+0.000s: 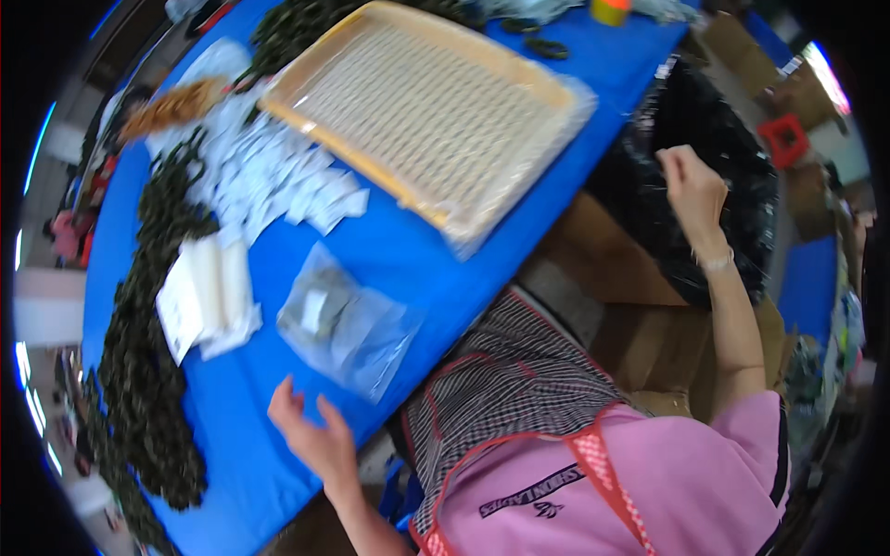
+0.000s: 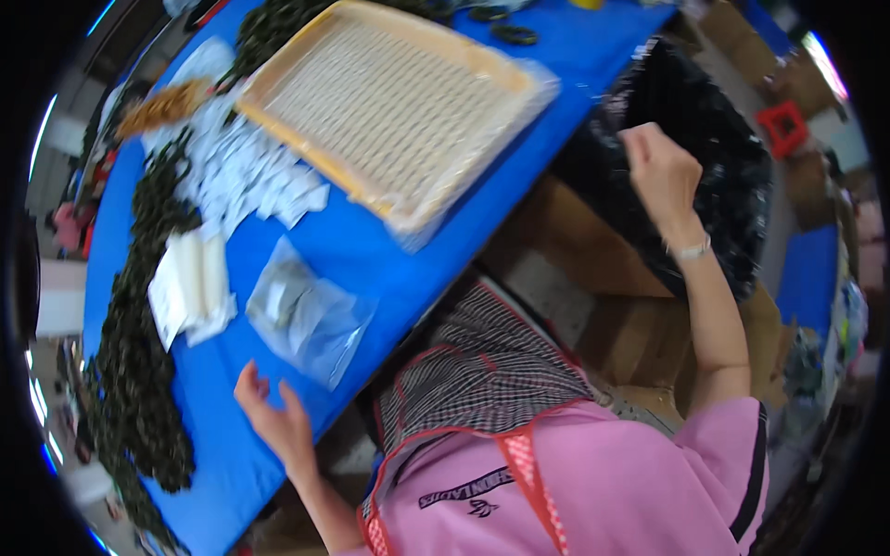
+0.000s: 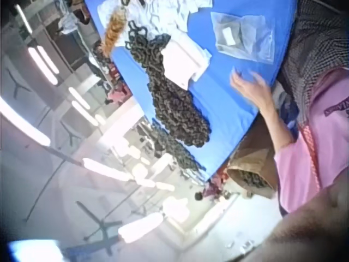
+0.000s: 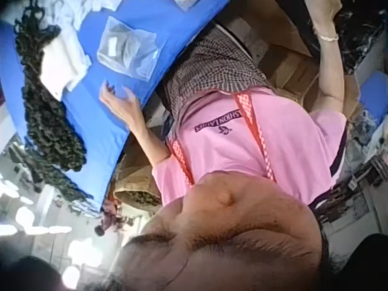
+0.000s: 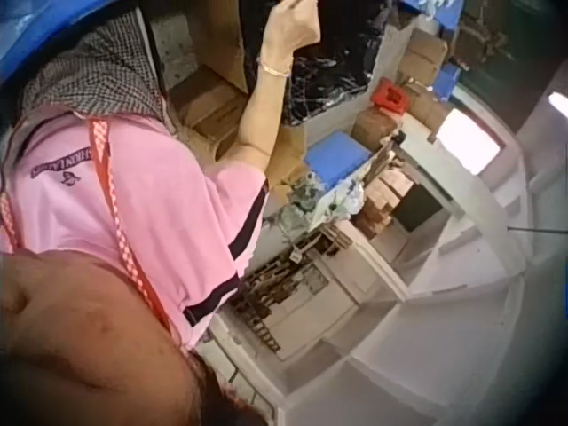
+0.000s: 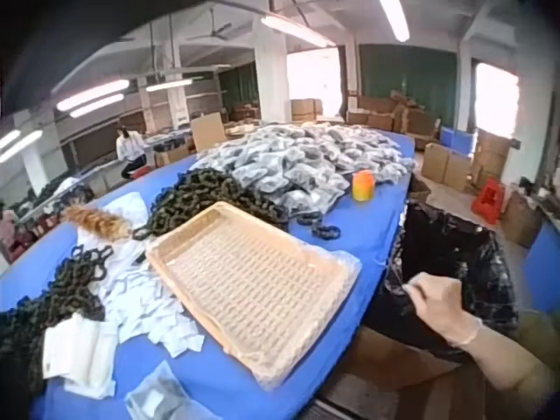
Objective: The person packs dark green fabric hair scrunchies into small clear plastic bags. They pick up a scrunchie, place it inside a bag, and then move the packaged item to a yellow tray on the table. The process is repeated continuously with multiple items.
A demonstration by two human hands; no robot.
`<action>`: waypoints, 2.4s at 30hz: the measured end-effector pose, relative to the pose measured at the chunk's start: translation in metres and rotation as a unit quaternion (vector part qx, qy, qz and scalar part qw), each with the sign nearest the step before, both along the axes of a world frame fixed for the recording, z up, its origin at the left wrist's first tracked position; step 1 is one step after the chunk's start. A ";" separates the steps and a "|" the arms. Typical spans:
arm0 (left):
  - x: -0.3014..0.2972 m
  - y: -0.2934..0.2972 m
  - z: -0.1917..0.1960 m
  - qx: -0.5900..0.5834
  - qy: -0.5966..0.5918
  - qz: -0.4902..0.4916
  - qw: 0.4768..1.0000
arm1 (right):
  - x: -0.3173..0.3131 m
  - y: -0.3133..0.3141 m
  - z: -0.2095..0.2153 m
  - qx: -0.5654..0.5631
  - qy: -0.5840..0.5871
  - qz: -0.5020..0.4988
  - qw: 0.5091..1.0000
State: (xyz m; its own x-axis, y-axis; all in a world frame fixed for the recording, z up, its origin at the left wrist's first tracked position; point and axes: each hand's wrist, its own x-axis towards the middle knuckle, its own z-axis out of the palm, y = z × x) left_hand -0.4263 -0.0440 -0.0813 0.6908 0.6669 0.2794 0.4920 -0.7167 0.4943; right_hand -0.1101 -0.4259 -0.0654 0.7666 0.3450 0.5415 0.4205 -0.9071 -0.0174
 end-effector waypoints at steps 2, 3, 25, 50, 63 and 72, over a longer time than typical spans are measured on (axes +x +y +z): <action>0.004 0.003 -0.007 0.156 0.060 -0.098 0.981 | -0.047 0.084 0.009 -0.064 -0.053 0.291 0.953; 0.013 0.004 -0.014 0.212 0.049 -0.154 0.964 | -0.061 0.114 -0.004 -0.008 -0.068 0.418 0.906; 0.005 -0.019 -0.048 -0.220 -0.166 0.037 0.961 | -0.136 0.248 -0.047 0.265 0.361 0.537 0.715; 0.030 -0.029 -0.038 -0.064 -0.042 0.151 0.986 | -0.161 0.255 -0.036 0.228 0.314 0.275 0.880; 0.024 -0.032 -0.041 -0.060 -0.038 0.166 0.984 | -0.164 0.239 -0.038 0.312 0.409 0.255 0.819; 0.024 -0.037 -0.043 -0.041 -0.037 0.172 0.984 | -0.171 0.243 -0.042 0.310 0.312 0.296 0.848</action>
State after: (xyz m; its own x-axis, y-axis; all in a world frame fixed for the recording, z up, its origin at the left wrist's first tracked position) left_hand -0.4020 -0.0805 -0.1243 0.4009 0.8794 0.2568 0.6586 -0.4715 0.5865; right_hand -0.2808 -0.1829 -0.1075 0.7625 0.5670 0.3116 0.5322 -0.2759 -0.8004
